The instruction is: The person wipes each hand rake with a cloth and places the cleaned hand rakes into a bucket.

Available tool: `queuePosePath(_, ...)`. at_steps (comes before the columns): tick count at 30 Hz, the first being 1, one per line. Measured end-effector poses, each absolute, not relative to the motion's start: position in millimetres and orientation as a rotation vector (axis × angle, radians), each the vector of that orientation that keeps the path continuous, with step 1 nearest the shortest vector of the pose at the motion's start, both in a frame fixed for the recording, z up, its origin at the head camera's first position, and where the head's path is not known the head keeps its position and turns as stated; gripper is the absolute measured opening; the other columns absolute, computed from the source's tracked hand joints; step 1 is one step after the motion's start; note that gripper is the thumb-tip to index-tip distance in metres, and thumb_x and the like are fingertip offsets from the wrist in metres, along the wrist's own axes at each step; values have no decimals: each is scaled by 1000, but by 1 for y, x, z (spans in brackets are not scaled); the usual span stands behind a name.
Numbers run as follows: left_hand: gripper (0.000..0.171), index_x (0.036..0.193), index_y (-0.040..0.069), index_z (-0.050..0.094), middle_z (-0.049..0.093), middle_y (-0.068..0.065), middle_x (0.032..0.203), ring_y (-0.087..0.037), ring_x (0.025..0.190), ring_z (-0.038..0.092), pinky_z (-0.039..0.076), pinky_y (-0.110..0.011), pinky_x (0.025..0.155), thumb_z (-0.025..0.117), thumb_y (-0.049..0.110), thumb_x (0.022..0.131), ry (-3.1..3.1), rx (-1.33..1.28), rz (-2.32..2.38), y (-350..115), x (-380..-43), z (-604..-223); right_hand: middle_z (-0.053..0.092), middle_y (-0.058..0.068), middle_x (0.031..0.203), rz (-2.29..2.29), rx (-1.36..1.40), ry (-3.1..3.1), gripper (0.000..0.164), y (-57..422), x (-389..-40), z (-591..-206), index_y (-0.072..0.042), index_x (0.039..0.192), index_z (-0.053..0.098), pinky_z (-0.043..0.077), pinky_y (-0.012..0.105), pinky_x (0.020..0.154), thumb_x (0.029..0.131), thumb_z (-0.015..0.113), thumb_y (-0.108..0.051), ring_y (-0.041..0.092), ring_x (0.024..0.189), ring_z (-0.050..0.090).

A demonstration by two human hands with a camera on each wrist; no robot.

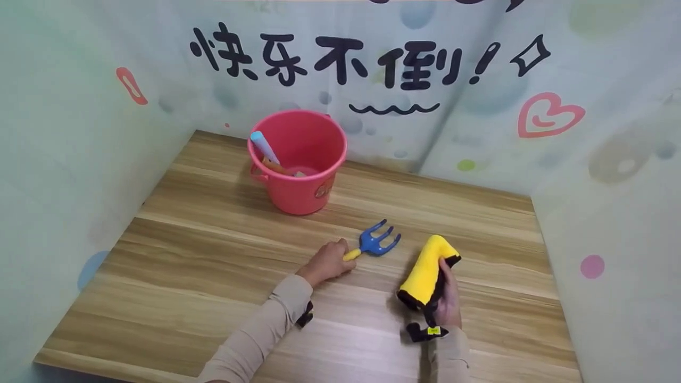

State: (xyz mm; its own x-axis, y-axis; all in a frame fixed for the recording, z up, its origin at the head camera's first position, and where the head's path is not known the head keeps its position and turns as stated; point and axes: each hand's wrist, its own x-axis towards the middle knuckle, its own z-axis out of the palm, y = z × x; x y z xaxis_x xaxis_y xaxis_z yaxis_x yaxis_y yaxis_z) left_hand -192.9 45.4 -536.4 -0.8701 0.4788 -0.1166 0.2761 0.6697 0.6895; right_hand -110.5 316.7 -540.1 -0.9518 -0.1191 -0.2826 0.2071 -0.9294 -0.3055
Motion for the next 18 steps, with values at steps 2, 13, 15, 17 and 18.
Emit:
queuePosePath(2, 17, 89, 9, 49, 54, 1, 62, -8, 43, 47, 40, -19, 38, 58, 20, 81, 2402, 539, 1162, 48, -192, -539, 67, 8, 103, -2906, 396, 527, 24, 317, -111, -540, -7, 110, 60, 53, 34, 82, 93, 50, -22, 20, 93, 65)
queuePosePath(13, 29, 81, 6, 52, 46, 2, 50, -8, 34, 41, 37, -22, 30, 49, 33, 92, 1986, 434, 1551, 54, -182, -551, 67, -4, 89, -2741, 638, 1165, 26, 306, -107, -530, -17, 108, 53, 52, 23, 75, 91, 50, -36, 9, 79, 63)
queuePosePath(15, 38, 84, 2, 53, 45, 2, 50, -8, 34, 41, 36, -22, 29, 46, 39, 93, 1976, 439, 1592, 54, -180, -551, 66, -5, 88, -2718, 650, 1201, 26, 302, -106, -529, -16, 108, 52, 52, 23, 73, 91, 48, -36, 9, 77, 62)
queuePosePath(17, 43, 87, -1, 52, 44, 1, 51, -9, 35, 40, 35, -23, 29, 43, 41, 94, 1963, 437, 1627, 54, -178, -551, 66, -4, 86, -2701, 659, 1221, 25, 298, -106, -528, -16, 107, 51, 52, 23, 72, 92, 47, -35, 9, 76, 62)
queuePosePath(18, 43, 89, -1, 52, 44, 1, 51, -9, 35, 40, 35, -23, 30, 43, 40, 94, 1954, 437, 1644, 54, -178, -551, 66, -4, 85, -2691, 664, 1238, 24, 296, -107, -528, -16, 107, 52, 52, 23, 72, 92, 47, -35, 9, 75, 62)
